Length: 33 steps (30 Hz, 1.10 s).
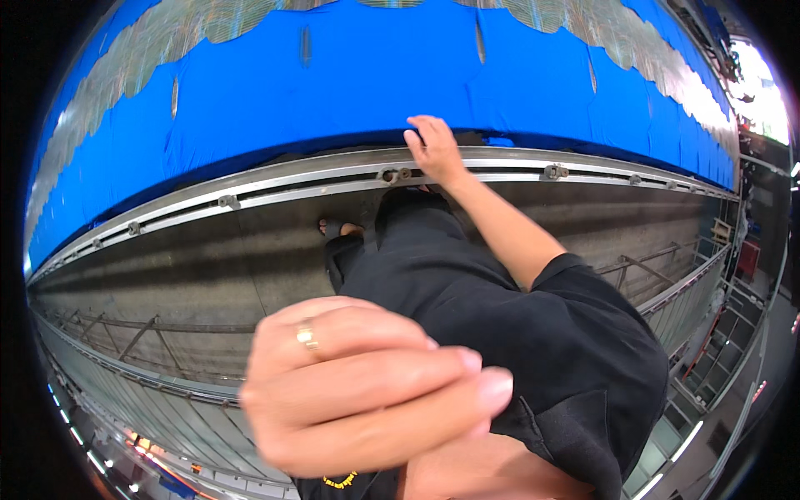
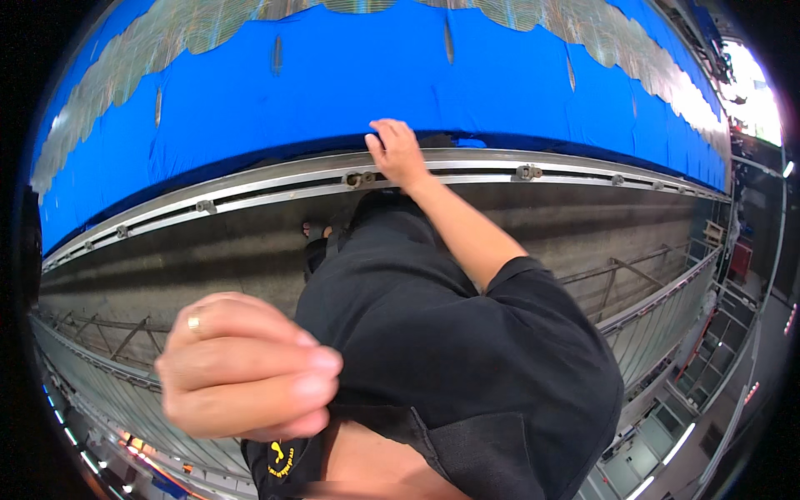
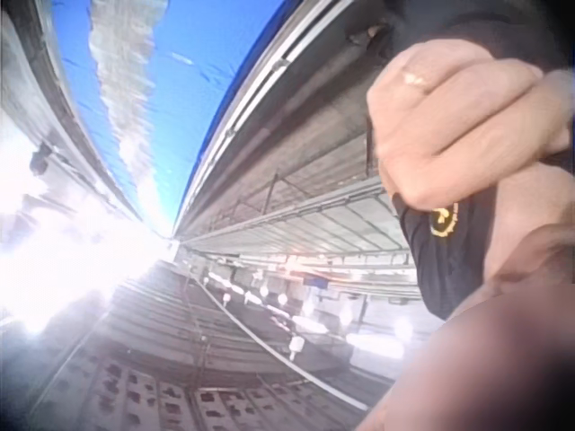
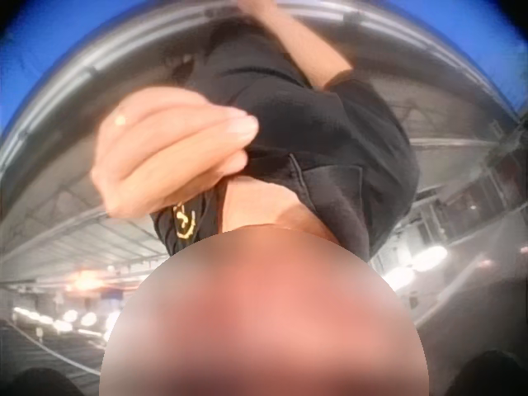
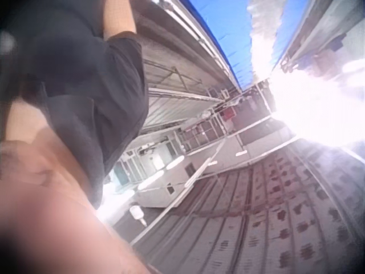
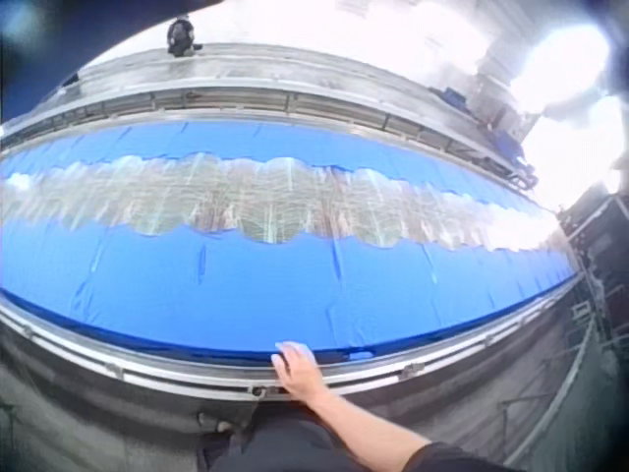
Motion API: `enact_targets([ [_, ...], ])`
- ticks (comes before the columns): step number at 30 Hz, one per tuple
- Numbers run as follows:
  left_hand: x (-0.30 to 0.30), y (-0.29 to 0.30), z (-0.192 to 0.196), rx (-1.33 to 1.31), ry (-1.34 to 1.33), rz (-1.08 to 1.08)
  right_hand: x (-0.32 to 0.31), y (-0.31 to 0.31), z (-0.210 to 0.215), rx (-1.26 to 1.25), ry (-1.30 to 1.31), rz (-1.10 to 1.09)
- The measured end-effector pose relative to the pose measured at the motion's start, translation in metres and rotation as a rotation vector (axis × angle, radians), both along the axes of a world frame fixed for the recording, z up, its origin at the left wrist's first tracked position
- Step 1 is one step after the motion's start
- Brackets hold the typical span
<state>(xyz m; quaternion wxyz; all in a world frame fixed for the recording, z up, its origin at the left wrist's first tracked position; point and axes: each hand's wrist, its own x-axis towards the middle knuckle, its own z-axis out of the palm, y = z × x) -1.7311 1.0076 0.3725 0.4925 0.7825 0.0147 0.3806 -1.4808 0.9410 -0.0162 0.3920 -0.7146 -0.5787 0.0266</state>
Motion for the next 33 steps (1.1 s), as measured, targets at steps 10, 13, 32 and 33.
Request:
enact_targets([
  [10,-0.108,0.006,0.018,-0.421,-0.24,-0.27,-0.087,0.026,-0.009,-0.027,-0.044,-0.274],
  [13,-0.123,0.006,0.019,-0.536,-0.318,-0.386,-0.086,0.022,-0.015,-0.041,-0.025,-0.36],
  [32,-0.187,0.028,0.005,-0.687,-0.431,-0.437,-0.086,0.021,-0.02,-0.213,-0.031,-0.449],
  [33,-0.191,0.028,0.006,-0.692,-0.437,-0.438,-0.085,0.019,-0.021,-0.239,-0.05,-0.458],
])
